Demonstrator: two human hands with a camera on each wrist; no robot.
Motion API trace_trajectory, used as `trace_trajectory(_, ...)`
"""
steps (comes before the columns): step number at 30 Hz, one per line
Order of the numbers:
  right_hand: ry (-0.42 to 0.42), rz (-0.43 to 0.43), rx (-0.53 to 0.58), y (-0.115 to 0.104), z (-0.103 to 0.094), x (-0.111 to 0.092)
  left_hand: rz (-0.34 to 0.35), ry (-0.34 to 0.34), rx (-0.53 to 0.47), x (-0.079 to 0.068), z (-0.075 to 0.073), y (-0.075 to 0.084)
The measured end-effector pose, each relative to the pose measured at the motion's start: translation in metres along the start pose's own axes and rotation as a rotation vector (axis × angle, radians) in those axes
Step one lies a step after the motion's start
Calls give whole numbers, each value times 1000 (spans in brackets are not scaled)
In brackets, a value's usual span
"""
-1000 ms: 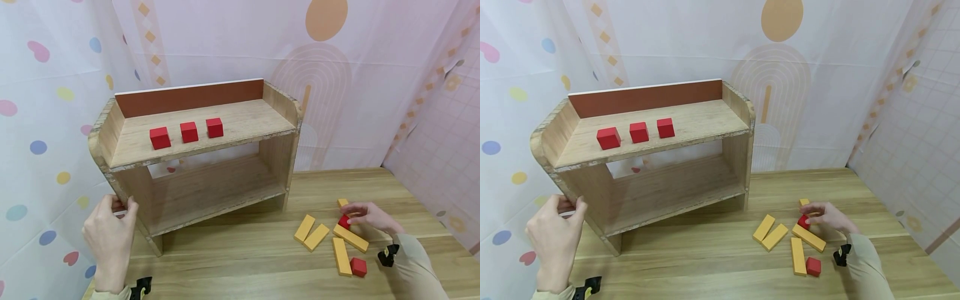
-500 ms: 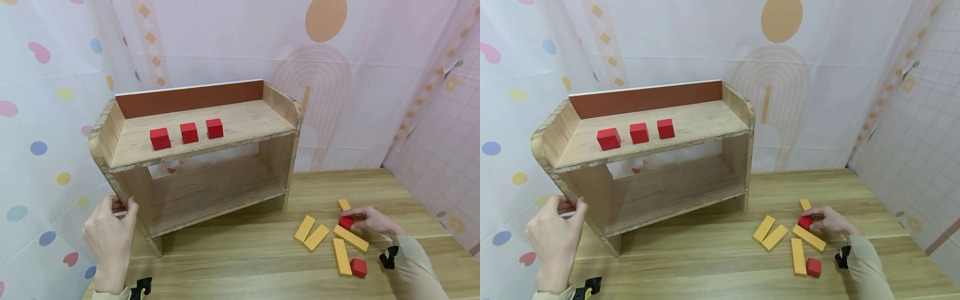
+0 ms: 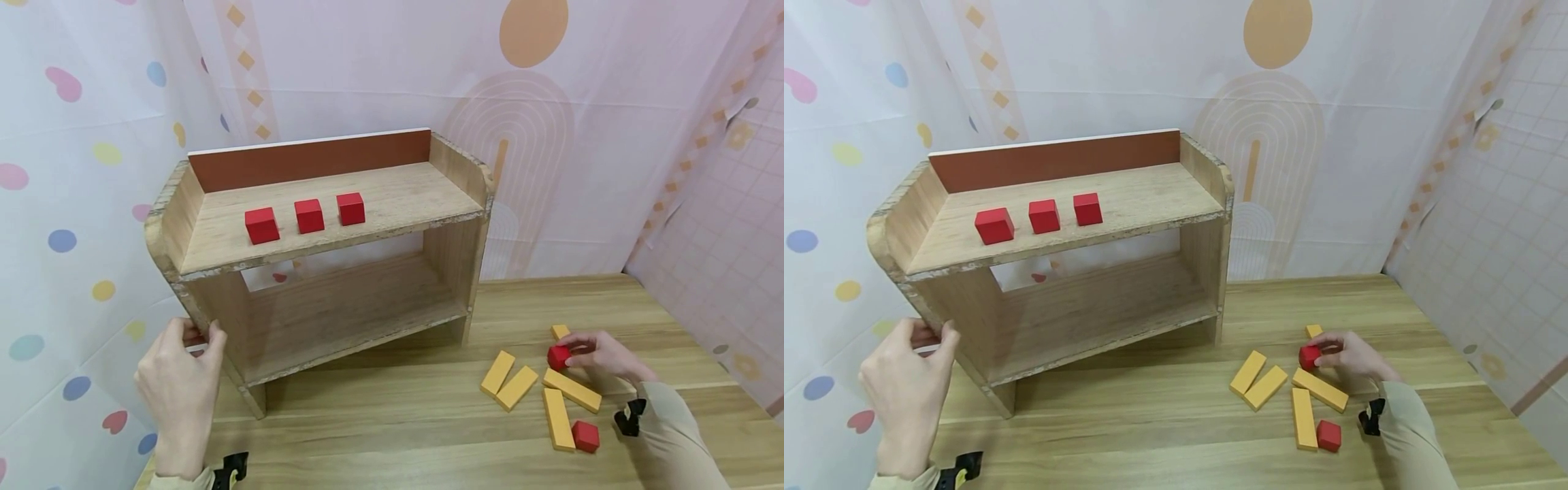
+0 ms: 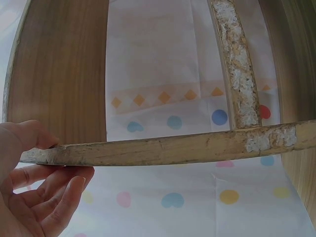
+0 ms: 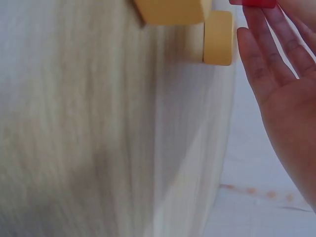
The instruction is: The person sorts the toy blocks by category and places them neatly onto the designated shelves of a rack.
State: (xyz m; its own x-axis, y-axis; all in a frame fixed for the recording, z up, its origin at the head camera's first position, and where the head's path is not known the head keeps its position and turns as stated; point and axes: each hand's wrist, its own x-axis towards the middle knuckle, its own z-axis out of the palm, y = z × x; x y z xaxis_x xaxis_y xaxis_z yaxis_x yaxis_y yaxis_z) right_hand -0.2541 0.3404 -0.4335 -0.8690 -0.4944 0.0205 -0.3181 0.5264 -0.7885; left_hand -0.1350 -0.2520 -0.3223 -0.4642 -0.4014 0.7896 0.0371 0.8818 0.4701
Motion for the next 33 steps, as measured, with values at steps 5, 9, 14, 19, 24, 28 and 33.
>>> trace_trajectory(5, 41, 10, 2, -6, 1, 2, 2, 0, -3, 0, 0, 0)
trace_trajectory(9, 63, -7, -3, -8, 1, 3, 5, 2, -4, 0, 0, 0)
trace_trajectory(14, 100, -24, 10, -11, 2, 3, 7, 1, -6, 0, 0, 0)
trace_trajectory(19, 135, -23, 30, -10, 2, 5, 3, 3, -12, 0, 0, 0)
trace_trajectory(24, 151, -10, 26, -13, 1, 7, 0, 0, -11, 0, 0, 0)
trace_trajectory(28, 166, 1, 5, -18, 0, 8, 0, -1, -11, 0, 0, 0)
trace_trajectory(33, 184, -11, -21, -25, -3, 12, 5, 2, -12, 0, 0, 0)
